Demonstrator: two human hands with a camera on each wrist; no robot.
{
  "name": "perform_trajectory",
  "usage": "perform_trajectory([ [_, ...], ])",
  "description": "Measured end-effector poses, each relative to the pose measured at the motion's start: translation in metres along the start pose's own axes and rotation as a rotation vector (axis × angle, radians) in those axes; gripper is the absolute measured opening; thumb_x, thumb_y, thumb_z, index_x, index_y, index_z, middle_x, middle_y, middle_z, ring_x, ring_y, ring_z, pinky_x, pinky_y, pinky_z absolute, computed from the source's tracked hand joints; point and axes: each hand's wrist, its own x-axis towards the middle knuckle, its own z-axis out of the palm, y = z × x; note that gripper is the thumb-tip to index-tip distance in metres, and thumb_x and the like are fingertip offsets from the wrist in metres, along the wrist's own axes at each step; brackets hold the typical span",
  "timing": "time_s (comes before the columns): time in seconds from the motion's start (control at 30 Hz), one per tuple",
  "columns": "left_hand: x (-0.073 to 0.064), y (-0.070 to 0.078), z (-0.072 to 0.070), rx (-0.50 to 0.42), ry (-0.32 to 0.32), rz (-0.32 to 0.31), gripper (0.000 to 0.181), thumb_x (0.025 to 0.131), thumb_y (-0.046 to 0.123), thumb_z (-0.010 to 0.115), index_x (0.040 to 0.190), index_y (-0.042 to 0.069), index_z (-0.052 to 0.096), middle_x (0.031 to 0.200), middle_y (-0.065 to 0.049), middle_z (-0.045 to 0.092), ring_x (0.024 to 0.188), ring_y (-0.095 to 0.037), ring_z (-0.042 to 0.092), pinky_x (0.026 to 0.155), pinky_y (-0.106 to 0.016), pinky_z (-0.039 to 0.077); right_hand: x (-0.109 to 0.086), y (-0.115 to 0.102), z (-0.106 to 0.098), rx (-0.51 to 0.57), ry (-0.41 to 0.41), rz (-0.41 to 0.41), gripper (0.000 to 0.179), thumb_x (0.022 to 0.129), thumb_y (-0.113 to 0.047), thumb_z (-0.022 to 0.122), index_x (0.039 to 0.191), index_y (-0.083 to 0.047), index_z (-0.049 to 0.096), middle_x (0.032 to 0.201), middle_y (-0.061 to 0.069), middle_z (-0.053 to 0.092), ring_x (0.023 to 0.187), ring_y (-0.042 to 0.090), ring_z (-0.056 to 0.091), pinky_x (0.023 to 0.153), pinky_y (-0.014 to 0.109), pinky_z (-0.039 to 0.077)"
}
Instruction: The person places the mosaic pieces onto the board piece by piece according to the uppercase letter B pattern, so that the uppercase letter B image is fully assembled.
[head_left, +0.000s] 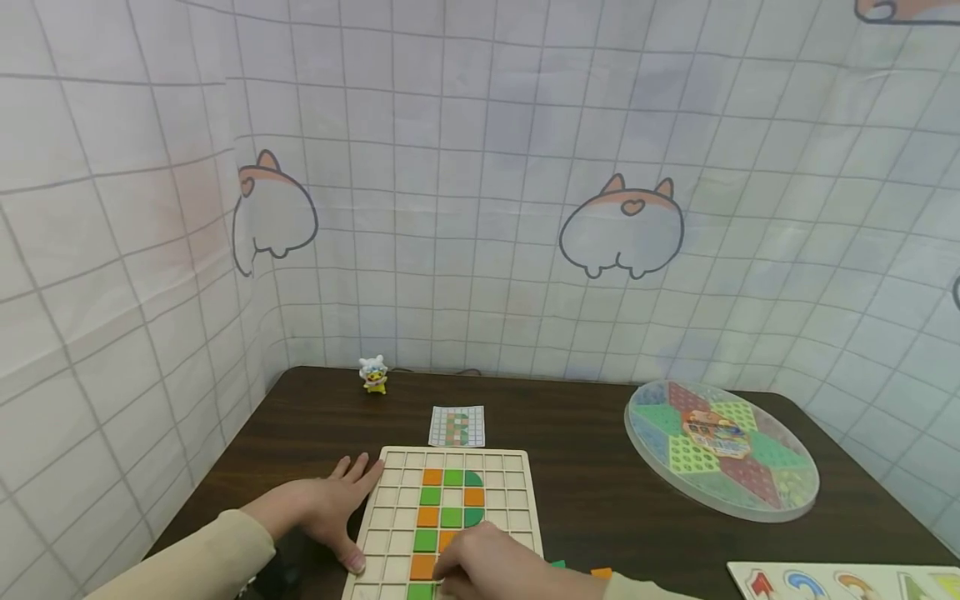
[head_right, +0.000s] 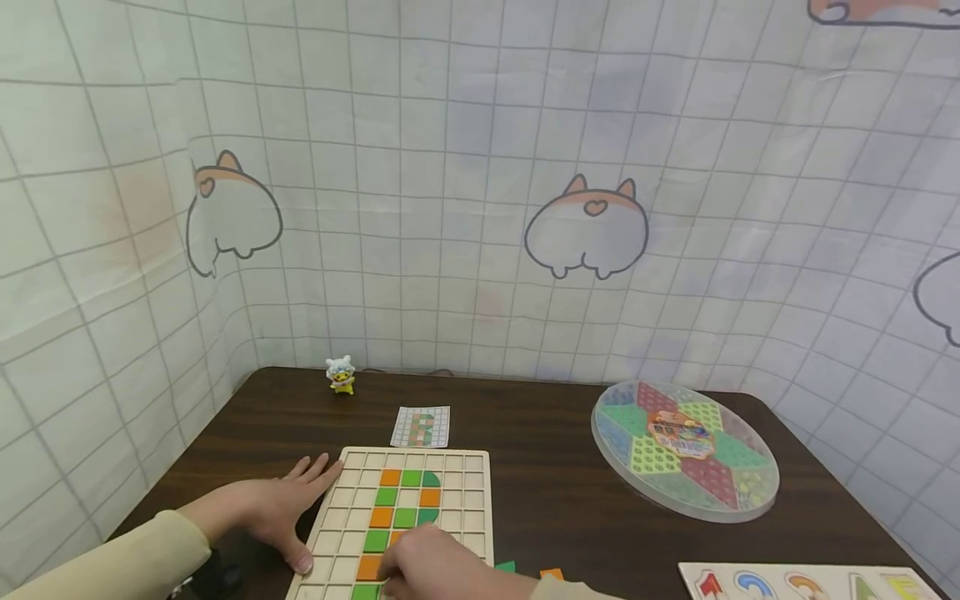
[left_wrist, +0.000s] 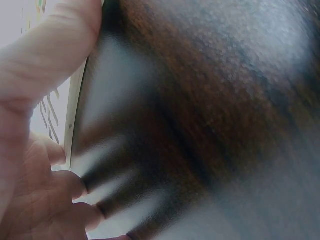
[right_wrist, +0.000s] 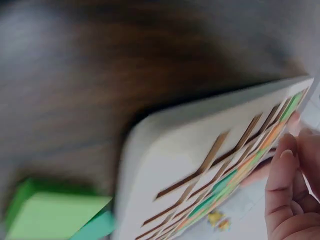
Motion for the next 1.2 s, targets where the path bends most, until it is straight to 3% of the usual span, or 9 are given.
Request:
perform_trajectory([
  [0.13,0.004,-0.005,0.002,0.0,-0.005,-0.001,0.152,0.051,0.081,0.082,0.166,0.03,-0.003,0.173,-0.016,-0.007,0.157,-0.049,-0.006,0.115,-0.072,0.025,-0.015,0.015,-0.011,0.019,0.066,-0.002,0.01,0.096,-0.007,0.071,0.098,-0.009,0.081,0.093,-0.005,0.078,0.08,-0.01,0.06,0.071,0.009,0.048],
  [0.27,0.003,-0.004,0.001,-0.002,-0.001,0.002,0.152,0.051,0.081,0.082,0.166,0.03,-0.003,0.173,-0.016,-0.007,0.157,-0.048,-0.007,0.114,-0.072,0.026,-0.034,0.034,-0.024,0.073,0.103,0.049,0.01,0.095,-0.007,0.071,0.099,-0.009,0.08,0.094,-0.006,0.077,0.08,-0.009,0.059,0.07,0.014,0.051],
  [0.53,0.001,0.0,-0.001,0.002,-0.001,-0.003,0.152,0.051,0.082,0.082,0.166,0.029,-0.002,0.173,-0.017,-0.006,0.157,-0.048,-0.006,0.114,-0.072,0.027,-0.072,0.081,-0.042,0.162,0.088,0.156,0.009,0.095,-0.007,0.071,0.101,-0.009,0.078,0.093,-0.003,0.074,0.078,-0.004,0.061,0.069,0.02,0.054],
  [0.6,0.001,0.0,-0.001,0.001,-0.002,-0.005,0.152,0.051,0.081,0.082,0.167,0.028,-0.001,0.173,-0.018,-0.006,0.157,-0.049,-0.006,0.114,-0.072,0.026,-0.08,0.098,-0.04,0.163,0.058,0.159,0.01,0.095,-0.009,0.072,0.103,-0.009,0.078,0.094,-0.004,0.074,0.08,-0.002,0.063,0.069,0.022,0.054],
  [0.8,0.0,0.002,-0.001,0.006,-0.004,-0.012,0.152,0.051,0.081,0.082,0.167,0.026,0.0,0.173,-0.018,-0.005,0.157,-0.05,-0.004,0.115,-0.073,0.024,-0.102,0.189,-0.012,0.215,-0.01,0.084,0.014,0.099,-0.034,0.069,0.107,-0.025,0.076,0.097,-0.016,0.072,0.081,-0.005,0.063,0.066,0.021,0.053],
  [0.97,0.001,0.001,-0.001,0.005,-0.004,-0.016,0.152,0.051,0.081,0.082,0.167,0.027,0.0,0.173,-0.017,-0.005,0.157,-0.049,-0.005,0.114,-0.073,0.025,-0.117,0.242,0.001,0.32,-0.107,0.168,0.017,0.092,-0.048,0.074,0.104,-0.034,0.073,0.093,-0.016,0.073,0.081,0.001,0.067,0.069,0.024,0.055],
  [1.07,0.0,0.0,-0.001,0.0,-0.006,-0.016,0.152,0.051,0.081,0.082,0.167,0.027,-0.001,0.173,-0.017,-0.006,0.157,-0.049,-0.006,0.114,-0.073,0.025,-0.123,0.249,0.002,0.32,-0.143,0.193,0.025,0.086,-0.048,0.081,0.104,-0.034,0.072,0.095,-0.013,0.071,0.083,0.004,0.066,0.07,0.026,0.055],
  [1.2,-0.001,0.001,-0.001,0.0,-0.004,-0.009,0.152,0.052,0.08,0.082,0.167,0.026,-0.001,0.172,-0.018,-0.006,0.157,-0.049,-0.006,0.114,-0.073,0.024,-0.125,0.246,0.004,0.272,-0.126,0.198,0.034,0.077,-0.049,0.088,0.101,-0.035,0.068,0.094,-0.014,0.066,0.081,0.001,0.061,0.07,0.024,0.052],
])
